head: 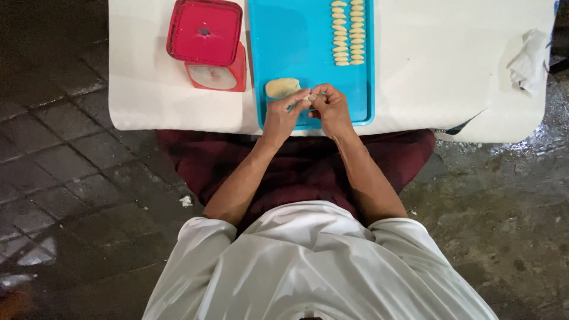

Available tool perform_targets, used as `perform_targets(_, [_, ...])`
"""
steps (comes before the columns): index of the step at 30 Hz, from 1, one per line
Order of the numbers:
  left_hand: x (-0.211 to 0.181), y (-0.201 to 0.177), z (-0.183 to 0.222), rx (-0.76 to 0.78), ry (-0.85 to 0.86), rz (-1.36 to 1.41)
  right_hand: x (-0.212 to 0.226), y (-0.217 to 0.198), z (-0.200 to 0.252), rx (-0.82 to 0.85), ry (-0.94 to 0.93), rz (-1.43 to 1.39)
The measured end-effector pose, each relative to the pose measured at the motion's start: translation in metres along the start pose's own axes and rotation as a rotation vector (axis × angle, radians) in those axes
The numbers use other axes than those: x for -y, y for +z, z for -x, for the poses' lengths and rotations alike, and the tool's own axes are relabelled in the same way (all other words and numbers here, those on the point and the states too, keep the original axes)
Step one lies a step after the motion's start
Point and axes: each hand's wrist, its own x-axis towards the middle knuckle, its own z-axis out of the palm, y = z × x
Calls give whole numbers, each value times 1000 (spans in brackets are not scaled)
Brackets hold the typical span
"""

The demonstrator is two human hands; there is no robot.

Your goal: The person is pinching small pieces of dough, rolling them into uniform oblong shapes, and arranging them in neat rows on a blue tray.

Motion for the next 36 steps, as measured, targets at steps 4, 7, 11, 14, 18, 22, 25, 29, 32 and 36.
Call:
perform_targets(4, [-6, -5, -5, -4, 37, -156, 11, 14, 12, -12, 0, 3])
perform_targets(7, [-15, -9, -4, -59, 128, -107, 16, 18, 19, 8, -4, 49])
perform_targets(11, [-14, -24, -4, -151, 155, -211, 30, 8, 13, -86, -198, 460])
perform_targets(14, [-31, -48, -6, -227, 195, -126, 36, 7, 8, -108, -363, 773])
perform_targets(18, [-53, -72, 0, -343, 242, -233, 31, 23, 7, -76, -501, 1037])
perform_targets(22, [-73, -107, -15, -410, 393, -413, 3, 24, -13, -100, -477, 1085])
perform_targets(25, [-96, -133, -34, -455, 429, -727, 13, 33, -15, -136, -616, 1157])
perform_targets(29, [-84, -155, -53, -471, 410, -921, 17, 35, -18, -115, -749, 1194])
perform_targets(32, [-76, -156, -59, -429, 337, -959, 13, 34, -26, -131, -773, 1205])
perform_targets(36, [-52, -162, -55, -414, 262, -989, 4, 33, -28, -111, -768, 1225])
